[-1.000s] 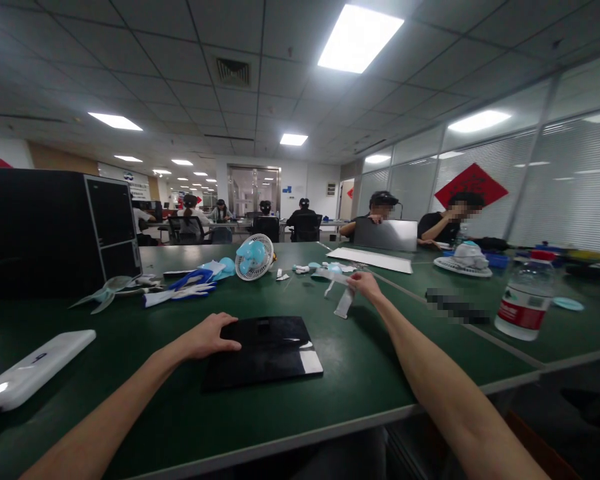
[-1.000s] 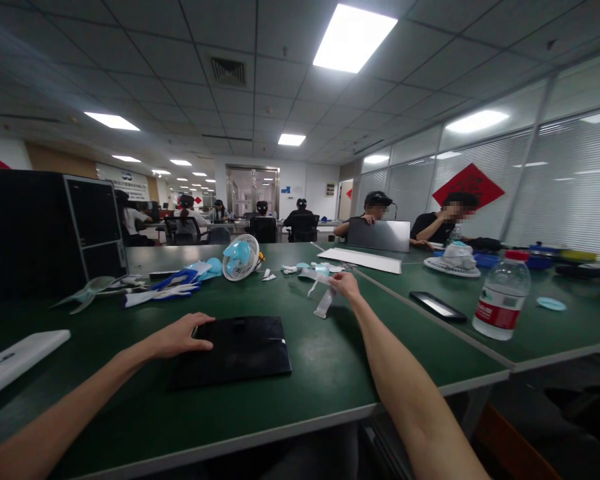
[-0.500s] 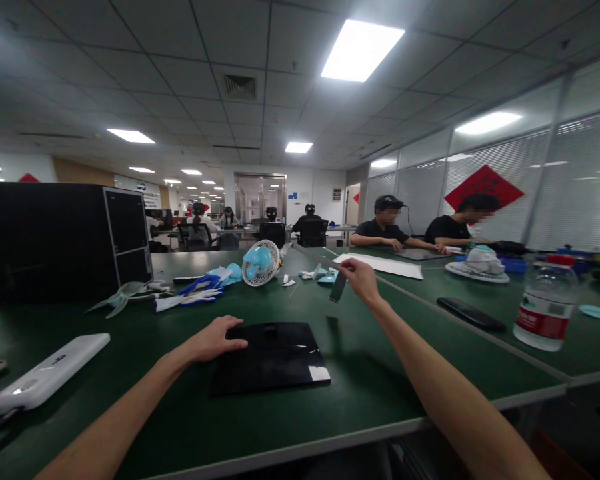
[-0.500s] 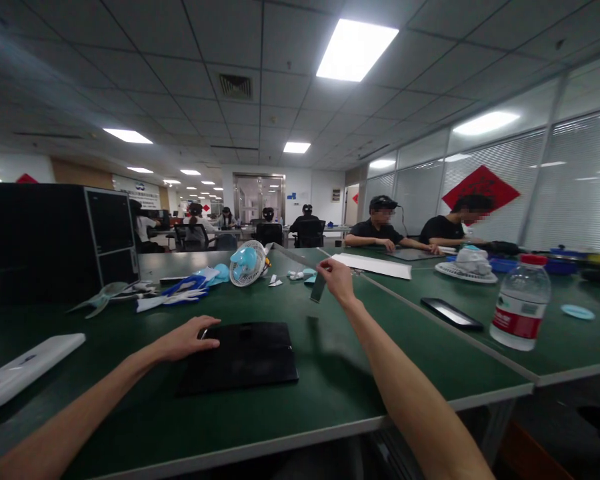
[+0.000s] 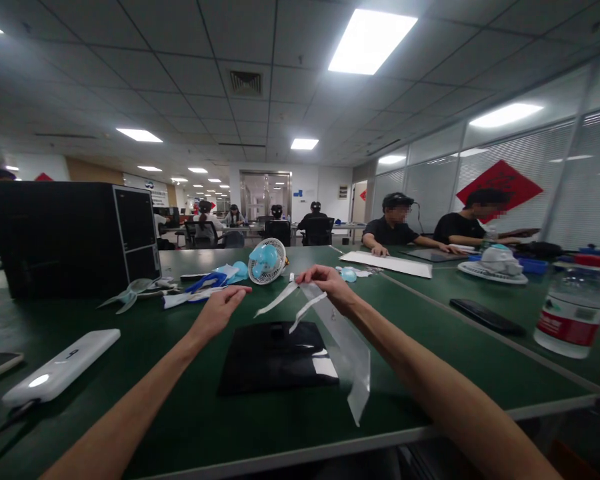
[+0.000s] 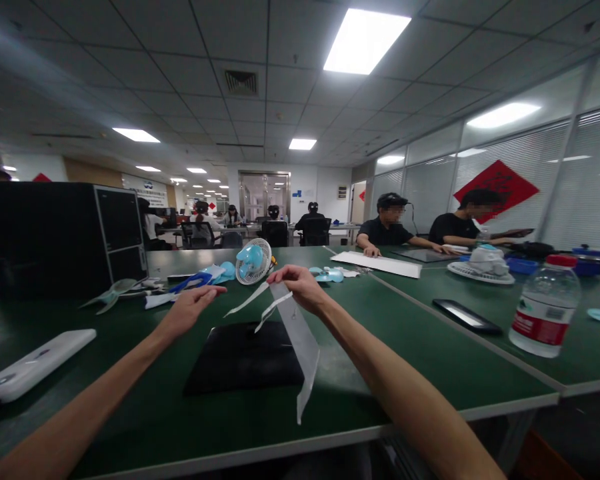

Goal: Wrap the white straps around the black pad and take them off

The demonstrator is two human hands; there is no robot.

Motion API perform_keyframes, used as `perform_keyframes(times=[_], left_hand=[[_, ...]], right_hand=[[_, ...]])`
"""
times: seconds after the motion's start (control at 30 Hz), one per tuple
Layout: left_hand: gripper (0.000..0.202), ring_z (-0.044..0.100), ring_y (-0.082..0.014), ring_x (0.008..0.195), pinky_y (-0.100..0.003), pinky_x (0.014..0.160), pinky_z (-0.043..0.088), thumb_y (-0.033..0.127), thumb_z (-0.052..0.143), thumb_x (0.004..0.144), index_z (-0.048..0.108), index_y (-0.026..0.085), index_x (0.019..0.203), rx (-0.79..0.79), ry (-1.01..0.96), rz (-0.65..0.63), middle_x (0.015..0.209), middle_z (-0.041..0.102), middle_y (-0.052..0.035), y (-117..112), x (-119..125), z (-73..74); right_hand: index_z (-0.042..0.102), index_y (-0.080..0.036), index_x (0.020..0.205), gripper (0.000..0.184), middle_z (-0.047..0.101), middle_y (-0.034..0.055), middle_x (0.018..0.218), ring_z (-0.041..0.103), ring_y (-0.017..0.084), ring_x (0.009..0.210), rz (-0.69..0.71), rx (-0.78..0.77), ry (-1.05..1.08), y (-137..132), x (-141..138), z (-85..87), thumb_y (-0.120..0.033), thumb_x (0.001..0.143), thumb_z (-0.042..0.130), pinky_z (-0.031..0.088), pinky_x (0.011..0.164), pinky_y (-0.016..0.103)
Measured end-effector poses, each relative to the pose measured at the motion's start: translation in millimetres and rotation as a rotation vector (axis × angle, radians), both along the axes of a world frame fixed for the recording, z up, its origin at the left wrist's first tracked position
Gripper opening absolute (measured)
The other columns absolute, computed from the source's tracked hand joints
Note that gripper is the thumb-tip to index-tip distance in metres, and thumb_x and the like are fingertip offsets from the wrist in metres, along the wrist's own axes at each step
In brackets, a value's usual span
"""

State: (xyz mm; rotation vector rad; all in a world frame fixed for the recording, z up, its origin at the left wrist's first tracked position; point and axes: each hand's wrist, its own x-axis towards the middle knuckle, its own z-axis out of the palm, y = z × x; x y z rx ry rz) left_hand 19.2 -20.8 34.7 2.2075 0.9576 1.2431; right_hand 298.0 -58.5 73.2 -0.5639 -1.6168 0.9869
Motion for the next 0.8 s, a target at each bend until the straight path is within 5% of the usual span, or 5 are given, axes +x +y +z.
perform_keyframes(times=[0.13, 0.3, 0.53, 0.7, 0.8], left_hand=[[0.047, 0.059, -0.0188, 0.081, -0.027, 0.065, 0.042, 0.053, 0.043, 0.083, 0.067, 0.017, 0.102, -0.23, 0.048, -0.253, 0.091, 0.068, -0.0068, -19, 11, 6.3], [0.036, 0.04, -0.0079, 0.052, -0.022, 0.05, 0.027, 0.047, 0.06, 0.074, 0.067, 0.014, 0.084, -0.463, -0.045, -0.288, 0.058, 0.052, 0.0039, -35, 20, 2.8], [0.029, 0.03, -0.0031, 0.045, -0.018, 0.043, 0.017, 0.038, 0.069, 0.067, 0.058, 0.015, 0.082, -0.634, -0.262, -0.277, 0.058, 0.043, 0.0083, -30, 6, 4.6], [0.029, 0.035, -0.003, 0.047, -0.016, 0.042, 0.022, 0.037, 0.068, 0.069, 0.056, 0.015, 0.083, -0.608, -0.357, -0.199, 0.061, 0.043, 0.0079, -14, -19, 4.6], [0.029, 0.034, -0.0028, 0.046, -0.016, 0.041, 0.021, 0.036, 0.069, 0.069, 0.054, 0.015, 0.083, -0.594, -0.38, -0.187, 0.061, 0.042, 0.0084, -8, -23, 0.8]], right_hand=[[0.061, -0.014, 0.069, 0.014, 0.067, 0.0056, 0.084, 0.06, 0.016, 0.08, 0.227, -0.103, -0.061, -1, -32, -14.6, -0.021, 0.065, 0.072, 0.044, 0.077, 0.03], [0.061, -0.013, 0.068, 0.013, 0.065, 0.006, 0.09, 0.06, 0.015, 0.083, 0.327, -0.179, -0.112, -2, -51, -32.4, -0.017, 0.063, 0.073, 0.045, 0.078, 0.029], [0.064, -0.018, 0.1, 0.032, 0.065, 0.0033, 0.095, 0.058, 0.011, 0.077, 0.089, -0.32, -0.101, -1, -39, -28.2, -0.027, 0.07, 0.071, 0.044, 0.07, 0.024], [0.066, -0.013, 0.088, 0.051, 0.065, 0.0081, 0.087, 0.059, 0.015, 0.078, -0.018, -0.555, -0.031, -7, -1, -17.2, -0.06, 0.08, 0.048, 0.045, 0.067, 0.026], [0.065, -0.014, 0.089, 0.043, 0.065, 0.0057, 0.084, 0.057, 0.013, 0.072, -0.105, -0.509, -0.161, -15, 11, -18.3, -0.054, 0.075, 0.06, 0.042, 0.062, 0.024]])
